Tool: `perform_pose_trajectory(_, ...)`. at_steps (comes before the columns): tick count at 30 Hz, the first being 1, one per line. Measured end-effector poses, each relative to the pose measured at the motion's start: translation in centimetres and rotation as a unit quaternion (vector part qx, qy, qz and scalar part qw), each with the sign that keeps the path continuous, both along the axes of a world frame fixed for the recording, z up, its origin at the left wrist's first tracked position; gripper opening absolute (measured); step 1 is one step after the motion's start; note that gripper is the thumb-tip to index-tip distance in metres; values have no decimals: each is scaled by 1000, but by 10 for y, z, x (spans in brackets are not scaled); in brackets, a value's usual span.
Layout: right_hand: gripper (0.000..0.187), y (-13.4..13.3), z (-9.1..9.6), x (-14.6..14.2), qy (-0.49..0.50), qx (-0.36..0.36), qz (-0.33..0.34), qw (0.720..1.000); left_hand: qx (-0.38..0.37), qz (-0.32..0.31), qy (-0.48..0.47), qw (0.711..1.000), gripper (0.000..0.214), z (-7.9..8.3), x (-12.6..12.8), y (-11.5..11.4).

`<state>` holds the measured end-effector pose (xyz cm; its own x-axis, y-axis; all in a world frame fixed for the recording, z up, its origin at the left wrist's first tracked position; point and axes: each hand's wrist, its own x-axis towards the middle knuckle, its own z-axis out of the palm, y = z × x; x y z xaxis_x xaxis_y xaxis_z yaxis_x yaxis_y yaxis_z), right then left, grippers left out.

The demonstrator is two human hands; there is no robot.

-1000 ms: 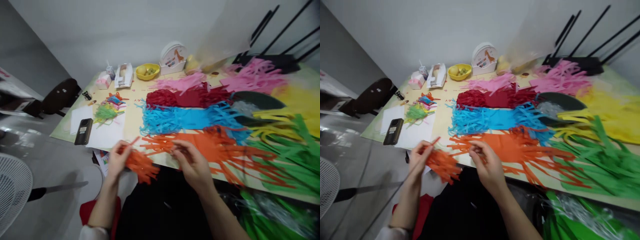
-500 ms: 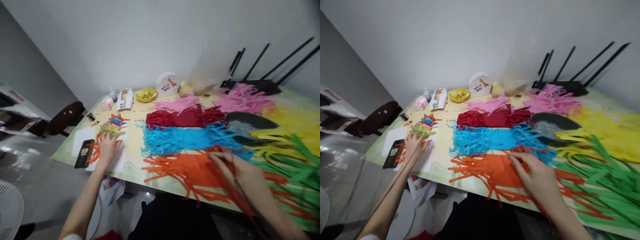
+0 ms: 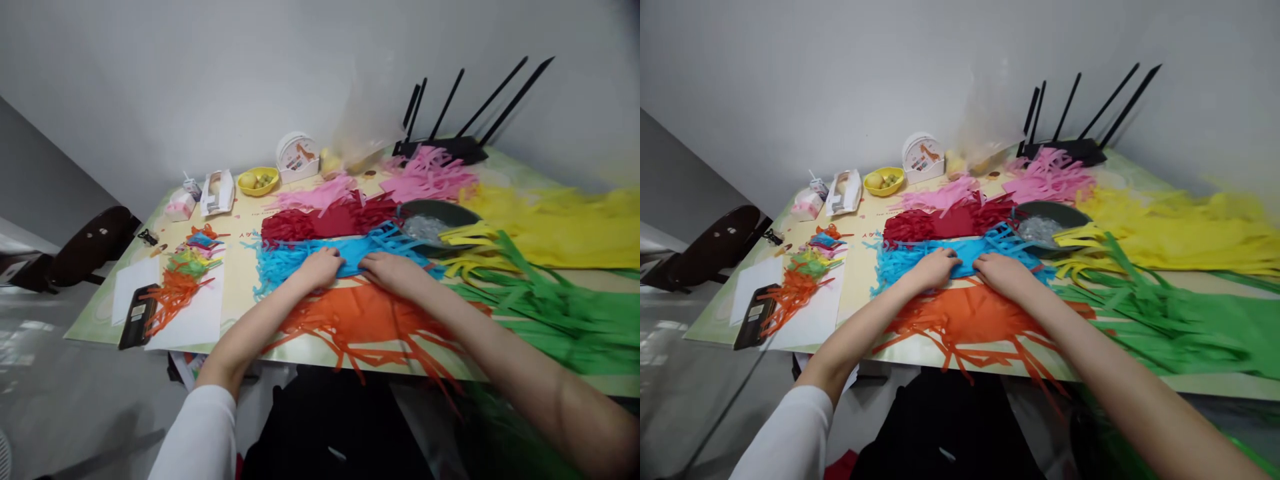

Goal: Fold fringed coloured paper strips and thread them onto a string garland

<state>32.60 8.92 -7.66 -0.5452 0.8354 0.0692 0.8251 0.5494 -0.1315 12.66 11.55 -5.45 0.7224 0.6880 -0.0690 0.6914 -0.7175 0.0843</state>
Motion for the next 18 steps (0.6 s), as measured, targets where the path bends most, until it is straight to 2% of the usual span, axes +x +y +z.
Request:
perform_pose_trajectory(3,25,3,0,3,0,-7,0,1000,-11,2,-1,1000,40,0,-6,4)
perform_pose_trajectory(8,22,12,3,2,7,-10,-14,1000,-43,7,2,999,37,12,0,14)
perform_pose_trajectory(14,17,25,10,0,4,-22,-42,999,-66,34,-2,997,54,25,6,22)
perform_pose_trajectory(18,21,27,17,0,-4,-36,-39,999,-68,51,1,996,42,29,12,24)
